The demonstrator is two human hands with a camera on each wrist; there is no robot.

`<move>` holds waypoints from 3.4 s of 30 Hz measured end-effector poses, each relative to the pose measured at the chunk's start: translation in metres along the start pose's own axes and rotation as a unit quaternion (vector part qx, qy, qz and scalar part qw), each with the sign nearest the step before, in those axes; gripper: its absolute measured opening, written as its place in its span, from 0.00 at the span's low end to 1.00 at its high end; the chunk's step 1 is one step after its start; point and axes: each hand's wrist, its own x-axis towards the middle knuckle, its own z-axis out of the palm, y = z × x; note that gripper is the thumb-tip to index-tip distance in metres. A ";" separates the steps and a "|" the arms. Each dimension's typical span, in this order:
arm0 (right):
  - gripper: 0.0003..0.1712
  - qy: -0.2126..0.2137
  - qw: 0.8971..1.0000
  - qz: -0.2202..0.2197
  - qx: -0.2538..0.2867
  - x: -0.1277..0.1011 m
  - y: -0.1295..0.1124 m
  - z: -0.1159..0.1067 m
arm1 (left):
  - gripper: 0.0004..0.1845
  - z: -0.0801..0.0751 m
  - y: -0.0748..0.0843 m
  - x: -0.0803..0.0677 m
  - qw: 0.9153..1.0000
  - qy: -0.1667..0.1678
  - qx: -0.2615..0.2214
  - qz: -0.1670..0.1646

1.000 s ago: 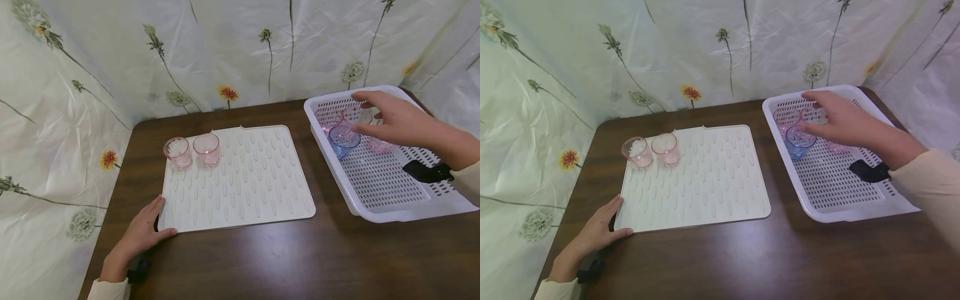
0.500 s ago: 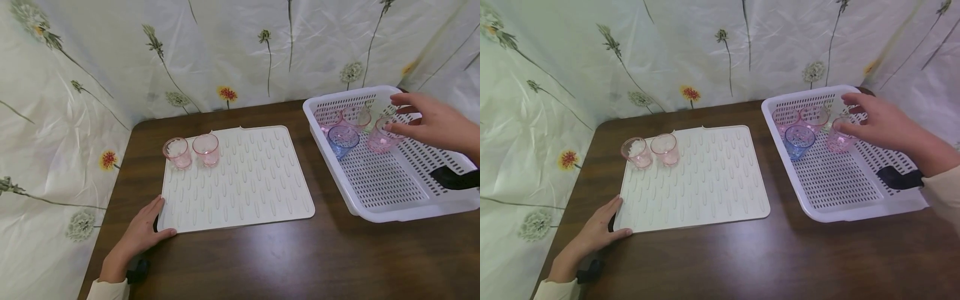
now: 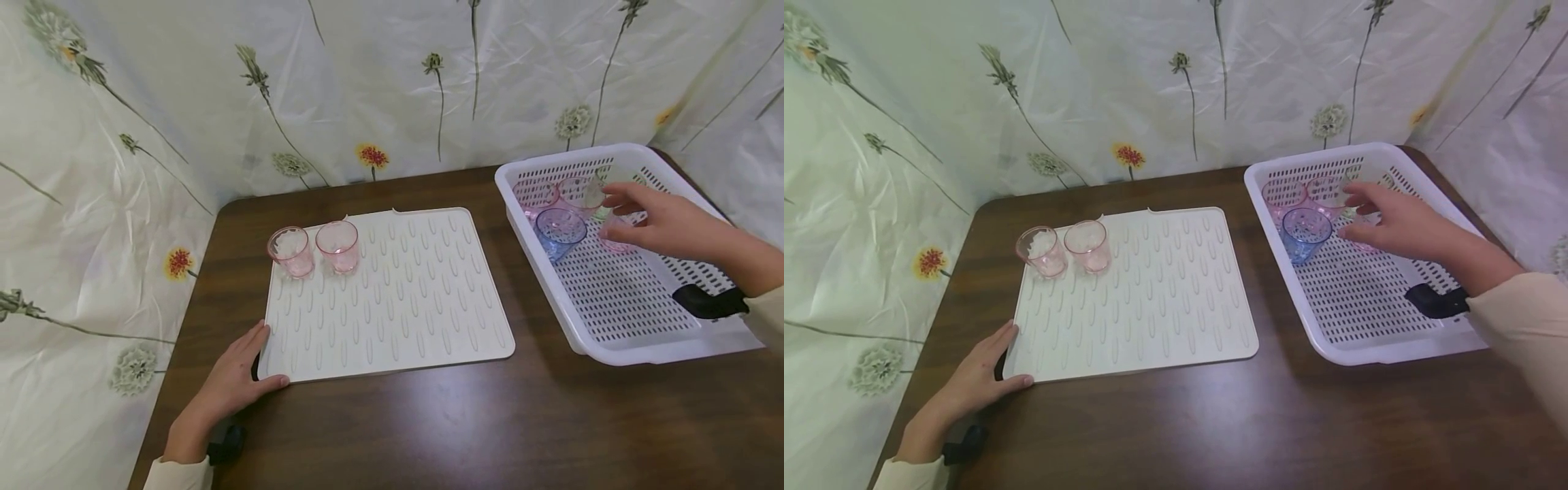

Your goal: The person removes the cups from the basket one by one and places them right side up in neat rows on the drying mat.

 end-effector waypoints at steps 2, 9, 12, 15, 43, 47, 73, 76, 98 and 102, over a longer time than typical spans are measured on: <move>0.47 -0.004 1.000 -0.008 -0.006 0.004 0.001 0.006 | 0.54 -0.001 0.001 0.000 1.000 -0.001 -0.002 -0.001; 0.45 -0.013 0.998 -0.025 -0.053 0.021 0.001 0.022 | 0.54 0.000 0.001 0.000 1.000 0.000 0.000 0.002; 0.46 -0.020 0.998 -0.022 -0.055 0.025 -0.001 0.026 | 0.54 0.001 0.001 0.001 1.000 0.000 0.000 0.004; 0.48 -0.032 0.998 -0.013 -0.047 0.029 -0.003 0.028 | 0.54 0.001 0.002 0.001 1.000 -0.002 -0.001 0.001; 0.63 -0.082 0.993 0.029 0.081 0.055 0.015 0.054 | 0.54 0.002 -0.001 0.001 1.000 0.002 0.003 0.004; 0.63 -0.080 0.994 0.030 0.071 0.051 0.015 0.050 | 0.53 0.002 -0.001 0.002 1.000 0.002 0.002 0.006; 0.58 -0.017 0.998 0.035 0.043 0.037 0.007 -0.035 | 0.54 0.001 0.000 -0.001 1.000 -0.010 -0.001 -0.010; 0.58 0.013 0.997 0.041 0.065 0.040 0.002 -0.043 | 0.54 0.001 0.000 -0.002 1.000 -0.011 0.001 -0.012; 0.57 -0.033 0.989 -0.064 0.127 0.105 -0.146 0.000 | 0.54 -0.002 0.002 0.001 1.000 -0.014 0.003 -0.004; 0.54 -0.052 0.990 -0.084 0.102 0.124 -0.170 0.027 | 0.55 -0.002 0.001 0.000 1.000 -0.018 0.000 -0.012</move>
